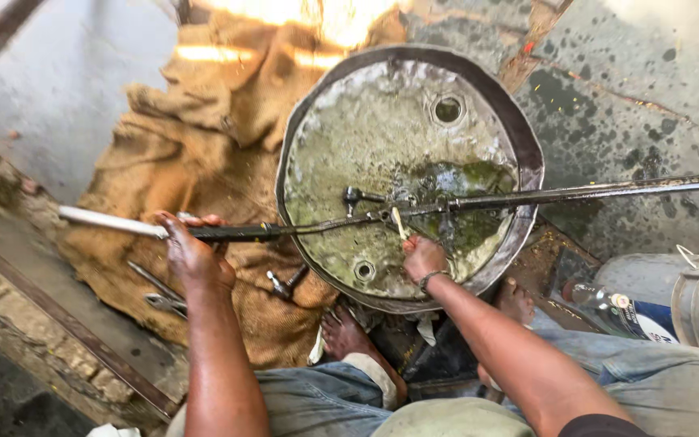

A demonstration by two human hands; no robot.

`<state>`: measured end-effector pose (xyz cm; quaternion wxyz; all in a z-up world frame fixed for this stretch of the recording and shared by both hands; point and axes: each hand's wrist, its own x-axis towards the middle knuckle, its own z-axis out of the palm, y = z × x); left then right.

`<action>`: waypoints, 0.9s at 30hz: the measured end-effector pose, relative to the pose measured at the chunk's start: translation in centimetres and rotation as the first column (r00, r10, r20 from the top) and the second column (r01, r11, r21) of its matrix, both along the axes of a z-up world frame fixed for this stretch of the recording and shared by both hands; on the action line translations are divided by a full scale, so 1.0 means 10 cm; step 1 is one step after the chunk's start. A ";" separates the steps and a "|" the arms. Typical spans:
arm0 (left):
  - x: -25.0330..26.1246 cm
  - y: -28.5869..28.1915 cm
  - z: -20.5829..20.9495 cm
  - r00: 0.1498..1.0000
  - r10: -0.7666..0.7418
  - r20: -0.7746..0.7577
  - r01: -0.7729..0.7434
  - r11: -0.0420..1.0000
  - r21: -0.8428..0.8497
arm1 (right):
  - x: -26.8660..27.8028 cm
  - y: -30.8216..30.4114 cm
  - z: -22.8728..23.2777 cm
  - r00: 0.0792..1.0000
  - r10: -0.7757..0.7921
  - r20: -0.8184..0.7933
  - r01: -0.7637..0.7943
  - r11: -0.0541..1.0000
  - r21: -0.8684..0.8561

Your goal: The person cleans a mechanical rod and joint linkage in a basin of fluid using a small brush and by hand.

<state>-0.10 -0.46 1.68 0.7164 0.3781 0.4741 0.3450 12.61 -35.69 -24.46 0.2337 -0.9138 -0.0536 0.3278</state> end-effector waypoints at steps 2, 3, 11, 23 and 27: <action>-0.02 -0.04 0.08 0.985 -0.002 -0.172 0.004 1.000 0.008 | 0.14 -0.22 0.05 0.999 0.045 0.027 -0.046 0.999 0.022; -0.03 -0.04 0.11 0.987 0.002 -0.163 0.001 1.000 0.017 | 0.30 -0.36 0.08 0.992 0.119 -0.029 -0.121 0.992 -0.038; -0.06 -0.20 0.19 0.955 0.088 -0.285 -0.078 0.996 0.047 | 1.00 -0.62 1.11 0.903 0.429 0.040 -0.428 0.903 -0.032; -0.07 -0.25 0.19 0.973 0.081 -0.214 -0.063 0.994 0.087 | 1.08 -0.03 1.70 0.830 0.555 0.060 -0.512 0.800 -0.312; -0.07 -0.27 0.21 0.965 0.087 -0.246 -0.071 0.995 0.071 | 1.16 -0.15 1.62 0.838 0.545 -0.022 -0.524 0.793 -0.311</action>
